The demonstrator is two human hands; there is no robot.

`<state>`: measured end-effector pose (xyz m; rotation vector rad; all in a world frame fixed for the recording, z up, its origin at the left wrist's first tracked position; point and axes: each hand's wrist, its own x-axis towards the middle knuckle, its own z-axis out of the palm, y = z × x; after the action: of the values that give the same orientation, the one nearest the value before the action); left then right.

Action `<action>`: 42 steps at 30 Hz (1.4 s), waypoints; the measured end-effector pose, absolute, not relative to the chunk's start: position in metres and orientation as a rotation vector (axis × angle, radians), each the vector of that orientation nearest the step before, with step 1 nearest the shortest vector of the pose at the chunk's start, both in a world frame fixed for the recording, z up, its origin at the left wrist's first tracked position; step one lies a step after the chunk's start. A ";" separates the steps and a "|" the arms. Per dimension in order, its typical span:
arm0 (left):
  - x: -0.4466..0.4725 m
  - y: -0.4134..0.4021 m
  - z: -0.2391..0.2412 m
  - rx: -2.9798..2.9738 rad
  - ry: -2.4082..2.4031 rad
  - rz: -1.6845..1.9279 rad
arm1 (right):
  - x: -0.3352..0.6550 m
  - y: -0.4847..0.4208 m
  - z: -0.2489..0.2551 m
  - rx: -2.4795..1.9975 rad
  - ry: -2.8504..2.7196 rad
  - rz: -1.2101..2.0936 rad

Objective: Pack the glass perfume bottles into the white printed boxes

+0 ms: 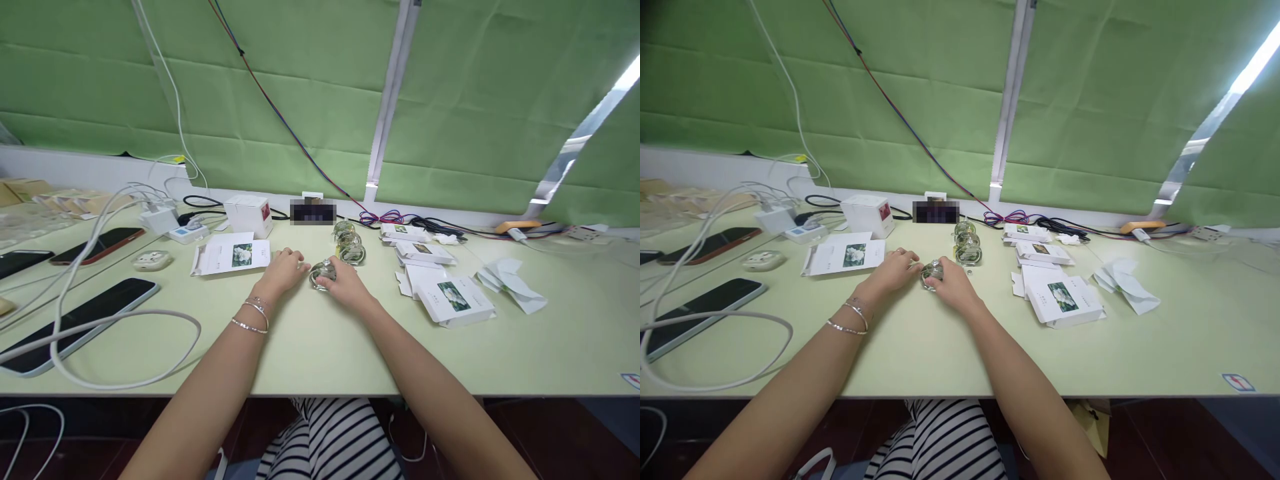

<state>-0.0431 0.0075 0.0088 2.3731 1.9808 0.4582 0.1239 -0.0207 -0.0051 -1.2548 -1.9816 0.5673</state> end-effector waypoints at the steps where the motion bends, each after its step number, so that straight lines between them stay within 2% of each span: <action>1: -0.044 0.005 0.012 2.324 2.020 0.428 | 0.124 -0.021 -0.005 -1.254 -1.986 0.567; 6: -0.044 0.000 0.019 2.207 2.060 0.315 | 0.124 -0.020 -0.006 -1.271 -2.003 0.559; 13: -0.044 0.012 0.013 2.155 1.890 0.937 | 0.124 -0.019 -0.007 -1.281 -2.007 0.541; 17: -0.043 0.020 0.005 2.113 1.778 1.077 | 0.124 -0.019 -0.006 -1.284 -2.008 0.544; 23: -0.041 0.025 -0.004 2.099 1.746 1.115 | 0.122 -0.022 -0.005 -1.316 -2.020 0.531; 34: -0.041 0.025 -0.007 2.226 1.748 0.945 | 0.120 -0.025 -0.001 -1.382 -2.039 0.512; 42: -0.045 0.022 0.004 2.135 1.754 1.251 | 0.120 -0.027 0.002 -1.394 -2.060 0.503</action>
<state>-0.0451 0.0220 0.0041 2.1354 1.7544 1.2510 0.1203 -0.0267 0.0016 -1.3935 -2.0596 0.5032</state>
